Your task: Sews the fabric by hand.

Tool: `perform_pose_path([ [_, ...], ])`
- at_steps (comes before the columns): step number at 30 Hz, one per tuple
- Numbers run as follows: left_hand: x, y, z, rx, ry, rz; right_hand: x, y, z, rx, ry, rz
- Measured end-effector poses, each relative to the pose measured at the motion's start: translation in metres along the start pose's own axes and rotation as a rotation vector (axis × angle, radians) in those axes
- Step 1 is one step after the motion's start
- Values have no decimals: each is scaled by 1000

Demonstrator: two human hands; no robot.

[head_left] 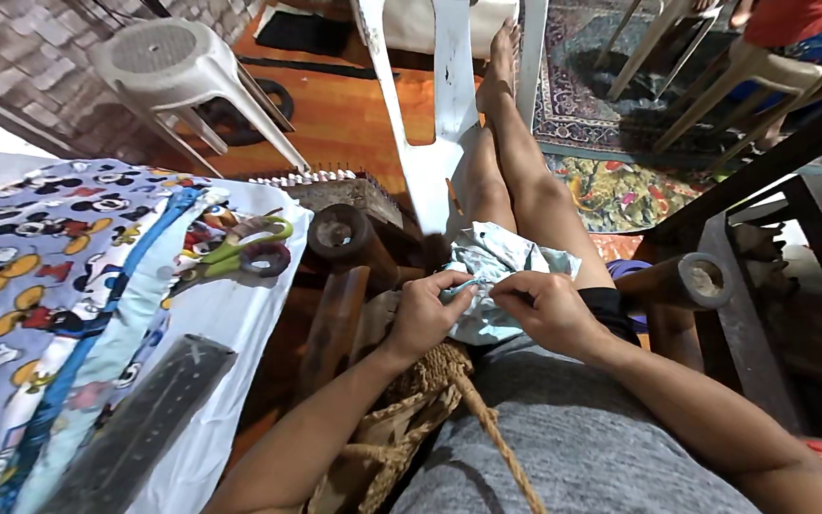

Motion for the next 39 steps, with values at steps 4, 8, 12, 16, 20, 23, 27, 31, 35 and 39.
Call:
perform_pose_path([
  [4,1,-1,-2,-79,54,-42,-1,1,1,-3,-5,-33],
  [8,3,0,0,-63,107,-49,-3,3,0,-13,-10,-50],
  [12,3,0,0,-60,122,-47,-5,4,2,-5,-10,-76],
  [16,-1,-1,-5,-157,177,-28,-7,4,3,-18,-11,-98],
  [20,-3,-2,-10,-210,190,-16,-11,6,4,-68,-16,-82],
  [23,2,0,-4,-143,151,-52,-11,5,1,-98,9,-25],
  [27,-3,-3,-10,-213,177,-8,-11,2,-2,-74,87,-67],
  [31,-6,-3,-17,-262,191,27,-6,8,0,-54,69,-56],
  [35,-1,-1,-12,-239,82,-15,22,11,11,85,-14,-228],
  [39,-3,-2,-13,-290,101,-4,20,27,10,53,27,-35],
])
Point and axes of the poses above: each hand's wrist, its own y-axis towards the middle knuckle, its own x-axis out of the back of the hand, z = x × y, the point moved 8 cm from there along y, towards the middle knuckle, and after that the axes turned 13 degrees about -x, right-handed, at the moved point
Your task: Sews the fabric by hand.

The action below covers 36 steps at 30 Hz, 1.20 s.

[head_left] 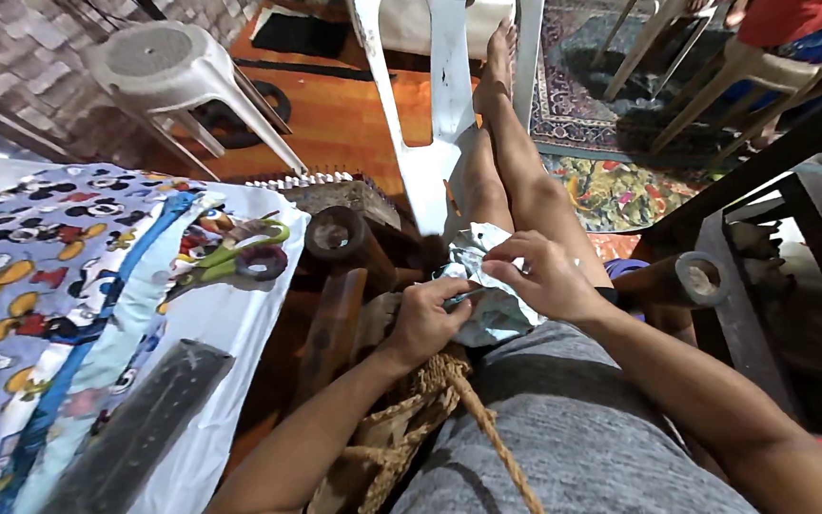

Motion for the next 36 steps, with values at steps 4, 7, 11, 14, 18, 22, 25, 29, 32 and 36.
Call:
perform_pose_path([
  [4,1,1,0,8,-16,0,-27,11,-15,-275,298,290],
  [7,4,1,5,60,-35,-8,-32,16,-24,-317,598,227],
  [11,1,1,12,136,-123,17,-27,24,-30,-396,1077,204],
  [14,2,0,16,238,-165,29,-14,30,-29,-300,1170,296],
  [18,4,3,21,297,-248,37,12,31,-23,-33,944,437],
  [22,4,2,27,332,-327,47,35,24,-6,347,248,332],
  [25,3,0,30,386,-400,35,36,13,-2,458,-209,127],
  [29,1,-2,33,439,-484,4,25,-2,0,557,-421,64],
  [32,1,-2,33,445,-493,2,15,-14,5,660,-415,8],
  [36,1,-2,32,460,-488,2,9,-19,8,702,-465,-35],
])
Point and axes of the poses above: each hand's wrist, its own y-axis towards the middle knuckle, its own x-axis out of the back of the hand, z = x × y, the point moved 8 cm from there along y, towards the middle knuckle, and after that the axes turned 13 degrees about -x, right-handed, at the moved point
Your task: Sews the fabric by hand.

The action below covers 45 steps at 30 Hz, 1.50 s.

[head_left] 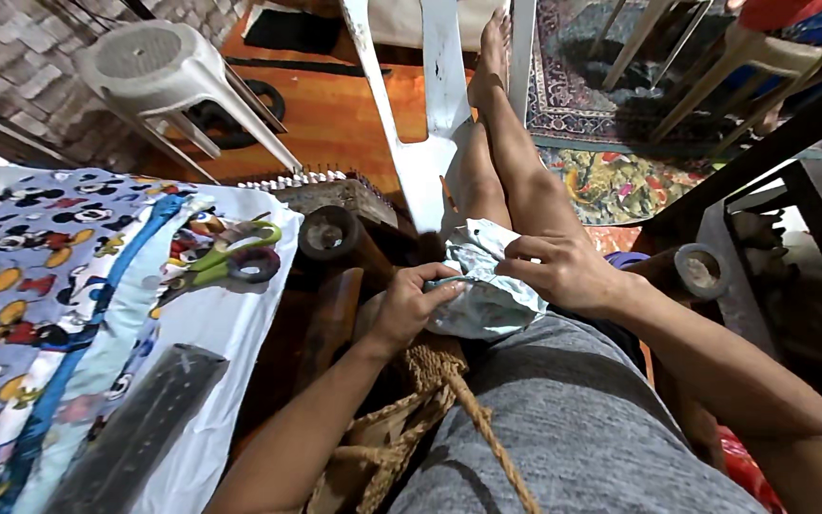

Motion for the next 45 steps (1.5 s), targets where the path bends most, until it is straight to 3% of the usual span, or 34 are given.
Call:
perform_pose_path([
  [17,0,0,0,-19,-6,4,-15,-4,3,15,-51,64],
  [21,1,0,1,-16,-1,1,-15,-7,1,-37,145,117],
  [28,-7,-1,-3,-22,70,80,10,5,-12,-279,1049,139],
  [34,-14,-3,0,15,75,164,20,21,-56,-599,1547,-189],
  [38,-11,-3,3,147,26,97,14,22,-83,-796,1592,-339],
  [42,-13,-4,5,143,-15,115,1,14,-99,-972,1359,-246],
  [45,-17,-6,8,210,-51,136,-7,6,-107,-1120,1371,-193],
])
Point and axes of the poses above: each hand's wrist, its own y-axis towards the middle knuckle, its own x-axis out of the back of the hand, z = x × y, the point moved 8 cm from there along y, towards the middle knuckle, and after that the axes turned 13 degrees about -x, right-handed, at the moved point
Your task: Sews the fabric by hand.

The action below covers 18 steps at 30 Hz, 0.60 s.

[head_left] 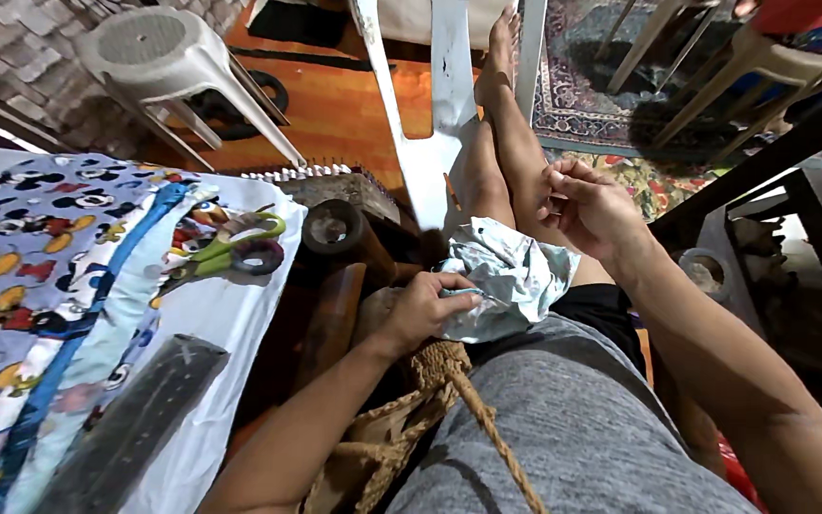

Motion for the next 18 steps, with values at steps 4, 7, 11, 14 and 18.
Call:
perform_pose_path([
  [4,-8,-3,11,154,-49,82,4,6,-23,-185,-14,-23],
  [7,-11,-5,17,235,-54,118,13,16,-49,-307,-9,-87],
  [11,-10,-6,18,264,-42,116,28,28,-74,-376,75,-165],
  [14,-10,-5,20,270,-44,108,38,32,-80,-393,112,-225],
  [18,-9,-4,22,274,-48,109,48,33,-76,-353,97,-261],
])
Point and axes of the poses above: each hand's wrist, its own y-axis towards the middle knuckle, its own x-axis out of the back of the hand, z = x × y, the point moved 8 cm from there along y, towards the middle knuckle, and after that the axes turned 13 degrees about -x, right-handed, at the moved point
